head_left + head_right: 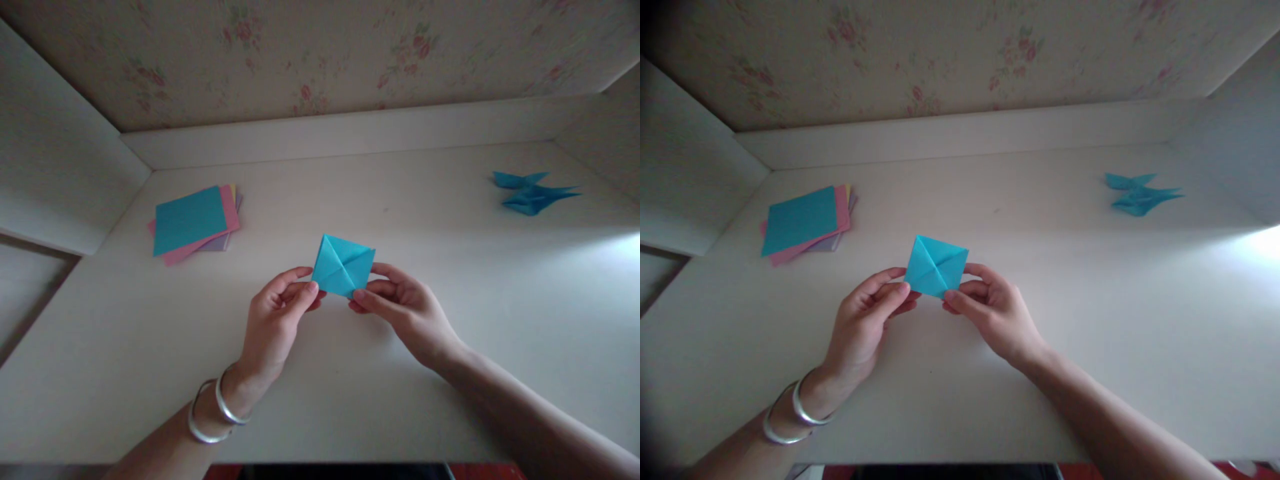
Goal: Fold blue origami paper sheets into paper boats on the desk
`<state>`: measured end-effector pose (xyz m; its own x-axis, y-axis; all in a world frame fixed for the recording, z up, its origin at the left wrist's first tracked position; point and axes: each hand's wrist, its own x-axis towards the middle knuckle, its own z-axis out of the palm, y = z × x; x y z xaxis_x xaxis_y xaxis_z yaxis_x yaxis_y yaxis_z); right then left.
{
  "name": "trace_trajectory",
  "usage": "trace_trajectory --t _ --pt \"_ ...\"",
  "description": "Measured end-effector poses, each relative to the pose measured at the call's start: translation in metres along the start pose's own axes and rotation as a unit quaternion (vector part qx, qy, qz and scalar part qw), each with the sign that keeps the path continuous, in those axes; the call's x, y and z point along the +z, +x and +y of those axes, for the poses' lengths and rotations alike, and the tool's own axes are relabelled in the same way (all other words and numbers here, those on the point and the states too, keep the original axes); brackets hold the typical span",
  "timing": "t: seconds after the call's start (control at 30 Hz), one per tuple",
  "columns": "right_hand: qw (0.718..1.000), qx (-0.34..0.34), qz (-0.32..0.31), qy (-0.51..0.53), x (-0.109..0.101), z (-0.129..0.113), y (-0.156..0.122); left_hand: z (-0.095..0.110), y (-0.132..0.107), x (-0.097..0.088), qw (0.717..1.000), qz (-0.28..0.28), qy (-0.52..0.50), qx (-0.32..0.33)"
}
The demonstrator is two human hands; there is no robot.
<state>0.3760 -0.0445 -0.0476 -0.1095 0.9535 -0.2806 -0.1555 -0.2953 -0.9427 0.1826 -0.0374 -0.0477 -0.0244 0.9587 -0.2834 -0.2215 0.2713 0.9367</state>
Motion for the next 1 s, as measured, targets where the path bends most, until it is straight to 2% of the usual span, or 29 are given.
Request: trace_trajectory --t 0.1,0.2,0.33,0.47,0.57,0.67,0.8,0.87,0.93,1.0 --pt "0.999 -0.029 0.025 0.014 -0.002 0.001 0.003 0.001 -0.001 -0.001 0.998 -0.045 0.032 0.002" --pt "0.999 -0.029 -0.006 0.024 -0.002 0.003 0.003 0.001 -0.004 0.001 0.995 -0.088 0.052 -0.023" --pt "0.999 -0.023 -0.033 0.021 -0.001 0.006 0.001 0.002 -0.005 0.002 0.990 -0.114 0.066 -0.043" --pt "0.997 -0.042 -0.002 -0.069 -0.007 0.009 0.001 0.002 -0.005 0.001 0.980 -0.150 0.124 -0.045" --pt "0.987 -0.053 0.021 -0.151 -0.011 0.010 0.000 0.001 -0.008 0.001 0.961 -0.162 0.222 0.008" --pt "0.976 -0.074 0.010 -0.206 -0.011 0.009 -0.002 0.002 -0.011 0.001 0.938 -0.159 0.300 0.072" --pt "0.949 -0.104 -0.028 -0.296 -0.007 0.005 -0.006 0.006 -0.010 -0.001 0.918 -0.105 0.344 0.166" --pt "0.952 -0.101 -0.038 -0.287 -0.007 0.003 -0.007 0.009 -0.006 -0.004 0.904 -0.087 0.360 0.214" --pt "0.969 -0.083 -0.038 -0.231 -0.008 0.003 -0.007 0.011 -0.002 -0.008 0.898 -0.084 0.357 0.242" --pt "0.981 -0.076 -0.027 -0.178 -0.010 0.003 -0.005 0.012 -0.001 -0.010 0.911 -0.099 0.340 0.211"
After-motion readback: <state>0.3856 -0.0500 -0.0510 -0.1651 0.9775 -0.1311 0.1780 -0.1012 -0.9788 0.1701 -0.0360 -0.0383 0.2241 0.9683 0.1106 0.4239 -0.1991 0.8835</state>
